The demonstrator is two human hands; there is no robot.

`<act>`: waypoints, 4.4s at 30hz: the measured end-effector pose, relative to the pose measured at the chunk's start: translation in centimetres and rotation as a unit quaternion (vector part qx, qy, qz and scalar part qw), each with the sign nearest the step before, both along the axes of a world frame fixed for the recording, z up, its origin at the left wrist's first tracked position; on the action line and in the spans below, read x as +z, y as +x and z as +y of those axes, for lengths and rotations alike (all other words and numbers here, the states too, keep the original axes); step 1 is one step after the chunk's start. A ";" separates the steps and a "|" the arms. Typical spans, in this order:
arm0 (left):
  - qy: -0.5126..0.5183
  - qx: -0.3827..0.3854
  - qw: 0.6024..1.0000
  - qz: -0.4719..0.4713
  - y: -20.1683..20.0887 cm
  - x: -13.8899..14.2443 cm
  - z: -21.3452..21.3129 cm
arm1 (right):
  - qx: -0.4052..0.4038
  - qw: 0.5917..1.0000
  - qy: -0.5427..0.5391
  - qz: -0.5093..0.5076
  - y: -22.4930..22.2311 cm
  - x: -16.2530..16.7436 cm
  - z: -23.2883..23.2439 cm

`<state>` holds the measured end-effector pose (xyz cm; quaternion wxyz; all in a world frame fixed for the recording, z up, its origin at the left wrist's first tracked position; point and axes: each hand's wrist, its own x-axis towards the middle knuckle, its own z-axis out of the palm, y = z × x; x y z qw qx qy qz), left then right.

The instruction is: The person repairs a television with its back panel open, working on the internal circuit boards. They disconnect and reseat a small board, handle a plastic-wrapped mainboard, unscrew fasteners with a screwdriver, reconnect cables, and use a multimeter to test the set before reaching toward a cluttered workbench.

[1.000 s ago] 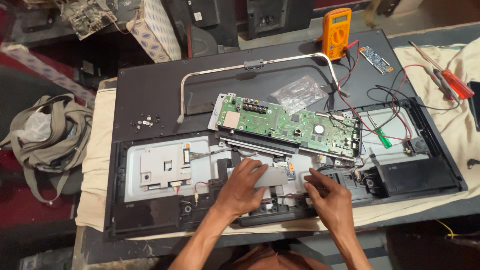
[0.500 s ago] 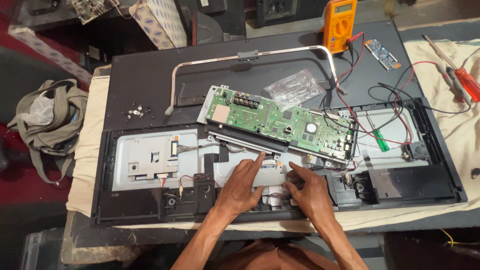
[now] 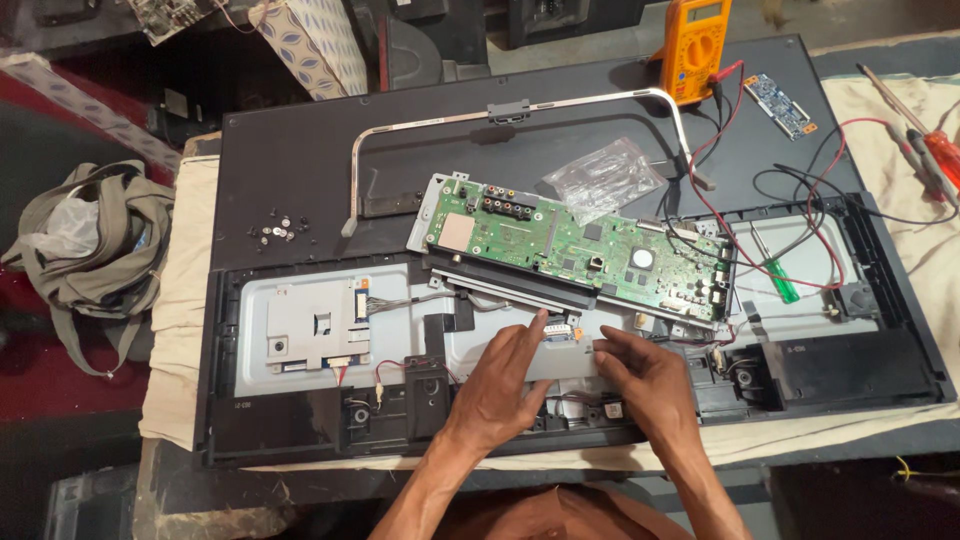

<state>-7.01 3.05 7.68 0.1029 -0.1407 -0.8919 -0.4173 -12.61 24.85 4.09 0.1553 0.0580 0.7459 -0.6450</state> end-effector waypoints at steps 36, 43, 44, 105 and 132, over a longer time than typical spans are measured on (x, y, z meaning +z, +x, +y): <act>0.109 0.122 0.976 -0.141 1.3 -2.9 -3.0 | 0.023 0.957 0.266 0.115 -0.4 1.0 -1.9; 0.095 0.121 0.979 -0.135 1.4 -2.8 -2.8 | 0.008 0.944 0.286 0.165 0.3 1.3 -2.6; 0.094 0.120 0.979 -0.132 1.4 -2.8 -2.9 | 0.006 0.946 0.277 0.169 0.4 1.4 -2.5; 0.051 0.142 0.983 -0.101 2.2 -3.0 -3.2 | 0.011 0.926 0.279 0.255 1.2 2.0 -0.4; 0.005 0.069 0.996 -0.053 1.0 -2.7 -3.4 | -0.118 0.784 0.512 0.331 -9.6 -2.2 18.3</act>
